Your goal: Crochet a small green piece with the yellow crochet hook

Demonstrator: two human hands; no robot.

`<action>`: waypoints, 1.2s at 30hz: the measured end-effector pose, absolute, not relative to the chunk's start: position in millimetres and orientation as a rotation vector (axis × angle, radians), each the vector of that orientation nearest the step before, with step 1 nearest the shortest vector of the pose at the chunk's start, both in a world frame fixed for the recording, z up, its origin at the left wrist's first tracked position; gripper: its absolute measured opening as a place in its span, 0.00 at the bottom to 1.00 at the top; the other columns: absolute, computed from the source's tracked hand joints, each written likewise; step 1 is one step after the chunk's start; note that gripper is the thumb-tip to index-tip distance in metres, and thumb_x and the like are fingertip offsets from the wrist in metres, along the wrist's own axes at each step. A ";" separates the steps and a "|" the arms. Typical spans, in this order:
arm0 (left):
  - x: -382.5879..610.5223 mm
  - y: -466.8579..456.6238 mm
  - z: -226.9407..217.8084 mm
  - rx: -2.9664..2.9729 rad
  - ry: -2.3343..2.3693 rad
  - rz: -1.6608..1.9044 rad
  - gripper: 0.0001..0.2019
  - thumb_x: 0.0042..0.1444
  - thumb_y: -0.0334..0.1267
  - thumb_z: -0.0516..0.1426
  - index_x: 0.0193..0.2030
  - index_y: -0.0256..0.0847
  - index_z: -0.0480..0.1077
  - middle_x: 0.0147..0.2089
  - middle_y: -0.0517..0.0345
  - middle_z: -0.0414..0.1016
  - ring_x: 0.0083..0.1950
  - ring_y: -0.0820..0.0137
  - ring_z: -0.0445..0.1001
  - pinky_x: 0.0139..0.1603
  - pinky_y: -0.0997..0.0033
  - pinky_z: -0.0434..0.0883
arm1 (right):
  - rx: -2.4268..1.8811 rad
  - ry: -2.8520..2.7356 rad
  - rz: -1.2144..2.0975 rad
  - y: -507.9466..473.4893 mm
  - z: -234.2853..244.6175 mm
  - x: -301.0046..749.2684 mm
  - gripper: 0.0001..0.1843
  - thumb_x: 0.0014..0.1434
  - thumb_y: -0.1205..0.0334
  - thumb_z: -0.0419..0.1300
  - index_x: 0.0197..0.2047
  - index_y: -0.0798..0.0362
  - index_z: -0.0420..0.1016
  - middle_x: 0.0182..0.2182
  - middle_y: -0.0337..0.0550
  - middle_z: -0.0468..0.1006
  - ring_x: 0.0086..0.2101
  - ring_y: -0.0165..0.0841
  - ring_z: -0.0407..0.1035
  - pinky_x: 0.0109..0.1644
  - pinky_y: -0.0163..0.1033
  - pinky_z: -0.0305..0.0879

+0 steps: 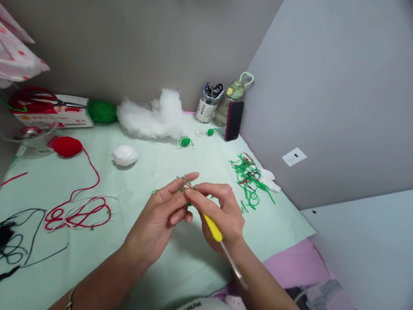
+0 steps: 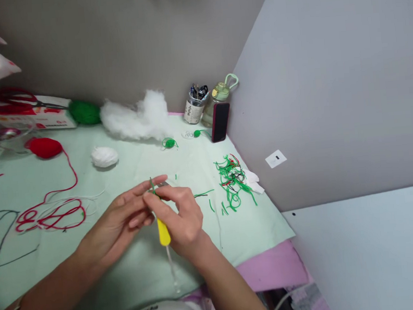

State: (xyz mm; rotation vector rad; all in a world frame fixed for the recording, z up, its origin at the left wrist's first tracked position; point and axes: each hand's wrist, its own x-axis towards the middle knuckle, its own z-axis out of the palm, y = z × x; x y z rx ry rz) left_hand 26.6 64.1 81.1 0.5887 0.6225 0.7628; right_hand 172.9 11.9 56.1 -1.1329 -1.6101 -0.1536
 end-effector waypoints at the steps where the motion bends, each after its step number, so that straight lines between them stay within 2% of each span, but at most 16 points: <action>1: 26.0 66.0 81.5 0.562 0.599 0.729 0.14 0.55 0.38 0.72 0.50 0.43 0.87 0.24 0.70 0.60 0.22 0.84 0.45 0.27 0.83 0.66 | -1.116 -1.569 -0.091 12.3 57.4 174.1 0.17 0.70 0.70 0.63 0.56 0.41 0.83 0.43 0.45 0.85 0.41 0.36 0.80 0.40 0.43 0.80; 3: 24.1 69.2 83.0 0.540 0.578 0.715 0.12 0.54 0.35 0.73 0.46 0.40 0.88 0.24 0.70 0.59 0.22 0.84 0.42 0.24 0.84 0.64 | -1.089 -1.395 0.146 13.8 61.6 177.0 0.12 0.72 0.67 0.61 0.50 0.44 0.84 0.37 0.43 0.84 0.35 0.34 0.78 0.37 0.41 0.78; 6: 21.6 70.5 85.3 0.573 0.554 0.746 0.12 0.55 0.34 0.71 0.48 0.42 0.88 0.26 0.69 0.64 0.22 0.84 0.45 0.25 0.84 0.65 | -1.030 -1.125 0.482 16.9 66.9 179.6 0.10 0.73 0.59 0.60 0.43 0.48 0.84 0.31 0.40 0.81 0.27 0.30 0.74 0.30 0.38 0.74; 10: 21.5 66.5 84.8 0.676 0.541 0.737 0.15 0.57 0.35 0.71 0.52 0.49 0.86 0.38 0.61 0.80 0.27 0.82 0.63 0.36 0.80 0.73 | -0.981 -1.130 0.644 20.1 65.4 177.5 0.11 0.71 0.53 0.63 0.41 0.50 0.83 0.34 0.42 0.82 0.29 0.31 0.74 0.33 0.39 0.74; 12: 22.2 64.8 83.1 0.713 0.578 0.739 0.15 0.58 0.37 0.71 0.53 0.50 0.86 0.41 0.59 0.82 0.35 0.77 0.71 0.43 0.78 0.74 | -0.988 -1.163 0.642 20.4 63.3 175.7 0.11 0.71 0.54 0.63 0.42 0.48 0.84 0.36 0.43 0.83 0.31 0.31 0.74 0.35 0.40 0.75; 14: 22.7 64.2 81.6 0.737 0.622 0.750 0.16 0.59 0.38 0.70 0.55 0.52 0.85 0.42 0.59 0.83 0.40 0.74 0.75 0.47 0.76 0.74 | -0.986 -1.166 0.622 19.8 62.1 174.3 0.09 0.71 0.56 0.63 0.43 0.47 0.84 0.37 0.43 0.83 0.32 0.32 0.74 0.36 0.41 0.75; 16: 22.9 64.3 81.3 0.754 0.658 0.773 0.17 0.59 0.39 0.71 0.55 0.52 0.85 0.42 0.59 0.83 0.40 0.74 0.75 0.44 0.77 0.73 | -0.974 -1.173 0.587 18.6 62.0 173.3 0.08 0.71 0.59 0.62 0.44 0.46 0.85 0.37 0.42 0.83 0.33 0.33 0.75 0.37 0.41 0.76; 20: 21.9 66.2 84.1 0.753 0.666 0.789 0.19 0.56 0.38 0.72 0.55 0.50 0.85 0.35 0.61 0.79 0.28 0.79 0.65 0.33 0.78 0.68 | -0.989 -1.187 0.510 16.1 63.8 173.3 0.08 0.71 0.59 0.62 0.43 0.46 0.85 0.37 0.43 0.83 0.34 0.34 0.76 0.36 0.42 0.76; 23: 20.3 68.6 86.0 0.707 0.628 0.752 0.19 0.56 0.37 0.72 0.55 0.47 0.85 0.33 0.63 0.77 0.24 0.81 0.56 0.33 0.78 0.68 | -1.005 -1.131 0.515 15.1 66.4 176.6 0.09 0.71 0.58 0.62 0.42 0.48 0.84 0.34 0.42 0.81 0.31 0.33 0.75 0.35 0.42 0.75; 28: 18.9 70.9 84.5 0.655 0.577 0.693 0.15 0.55 0.35 0.71 0.50 0.43 0.87 0.34 0.62 0.77 0.22 0.84 0.52 0.32 0.79 0.68 | -0.949 -1.007 0.622 14.8 72.7 184.0 0.09 0.69 0.57 0.65 0.39 0.49 0.84 0.32 0.40 0.79 0.27 0.29 0.72 0.30 0.37 0.72; 29: 19.1 70.4 84.2 0.661 0.574 0.692 0.14 0.55 0.36 0.71 0.49 0.44 0.87 0.35 0.61 0.77 0.23 0.84 0.52 0.32 0.79 0.68 | -0.937 -0.995 0.650 14.8 73.4 184.4 0.09 0.69 0.57 0.65 0.38 0.49 0.84 0.31 0.40 0.79 0.27 0.29 0.72 0.29 0.36 0.72; 31: 19.8 68.0 84.0 0.700 0.585 0.707 0.14 0.55 0.36 0.71 0.49 0.46 0.87 0.35 0.60 0.79 0.25 0.81 0.60 0.34 0.79 0.69 | -0.931 -1.023 0.695 14.3 73.5 183.7 0.11 0.70 0.55 0.64 0.38 0.49 0.84 0.31 0.41 0.80 0.26 0.29 0.72 0.30 0.37 0.73; 33: 20.9 64.7 84.0 0.764 0.610 0.741 0.16 0.55 0.37 0.72 0.52 0.49 0.86 0.37 0.59 0.80 0.33 0.76 0.70 0.39 0.76 0.70 | -0.959 -1.106 0.694 13.5 71.8 181.5 0.11 0.70 0.53 0.64 0.39 0.49 0.84 0.33 0.43 0.82 0.30 0.32 0.75 0.33 0.40 0.75; 36: 21.6 60.9 83.9 0.858 0.649 0.785 0.17 0.57 0.39 0.71 0.54 0.51 0.85 0.40 0.58 0.83 0.41 0.69 0.75 0.44 0.72 0.70 | -1.010 -1.166 0.633 12.5 69.0 179.0 0.10 0.70 0.54 0.64 0.42 0.48 0.85 0.36 0.44 0.84 0.35 0.35 0.77 0.37 0.42 0.76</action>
